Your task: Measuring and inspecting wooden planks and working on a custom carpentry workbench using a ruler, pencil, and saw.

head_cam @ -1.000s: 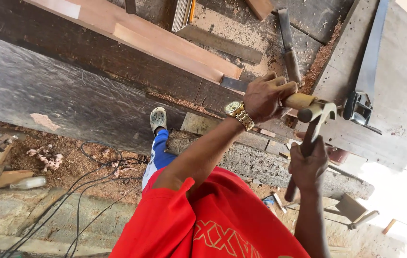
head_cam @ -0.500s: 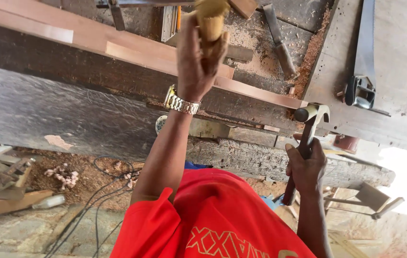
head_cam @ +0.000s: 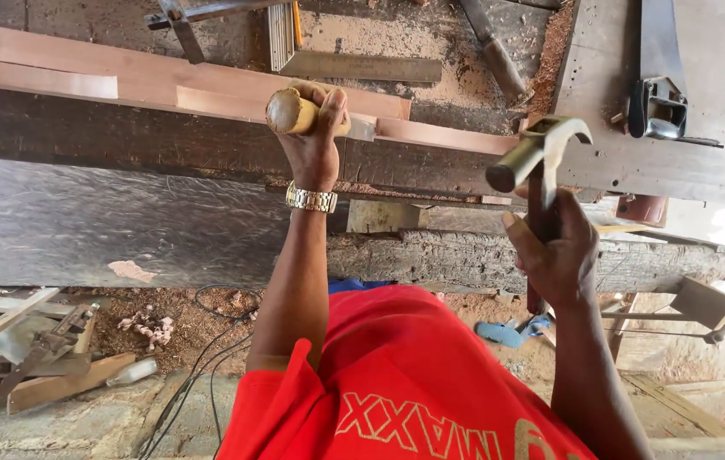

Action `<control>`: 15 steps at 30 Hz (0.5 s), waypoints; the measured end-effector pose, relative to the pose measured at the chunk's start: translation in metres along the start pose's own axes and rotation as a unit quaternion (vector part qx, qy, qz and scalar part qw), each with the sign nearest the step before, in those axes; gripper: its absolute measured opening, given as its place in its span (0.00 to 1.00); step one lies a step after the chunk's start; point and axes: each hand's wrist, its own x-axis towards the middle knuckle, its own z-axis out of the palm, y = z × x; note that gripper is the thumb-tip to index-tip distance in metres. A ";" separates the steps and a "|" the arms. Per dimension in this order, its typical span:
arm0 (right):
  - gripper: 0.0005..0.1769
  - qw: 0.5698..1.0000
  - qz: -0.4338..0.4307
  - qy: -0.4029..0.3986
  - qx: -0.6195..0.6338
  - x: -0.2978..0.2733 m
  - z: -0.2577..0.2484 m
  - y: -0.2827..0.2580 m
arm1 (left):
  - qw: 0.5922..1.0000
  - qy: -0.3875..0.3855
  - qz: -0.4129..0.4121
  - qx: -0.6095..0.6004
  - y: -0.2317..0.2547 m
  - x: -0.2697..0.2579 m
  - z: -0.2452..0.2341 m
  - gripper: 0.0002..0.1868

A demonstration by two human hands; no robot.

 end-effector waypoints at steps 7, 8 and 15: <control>0.15 0.981 -0.163 -0.024 -0.102 0.011 0.012 0.002 | 1.000 -0.006 0.014 0.020 -0.001 0.005 0.000 0.14; 0.15 0.981 -0.165 -0.024 -0.102 0.014 0.014 -0.005 | 1.000 -0.006 0.015 0.019 -0.002 0.004 0.000 0.14; 0.20 0.963 -0.226 -0.052 -0.137 0.028 0.018 -0.076 | 0.992 -0.016 0.051 0.113 -0.005 -0.001 0.004 0.12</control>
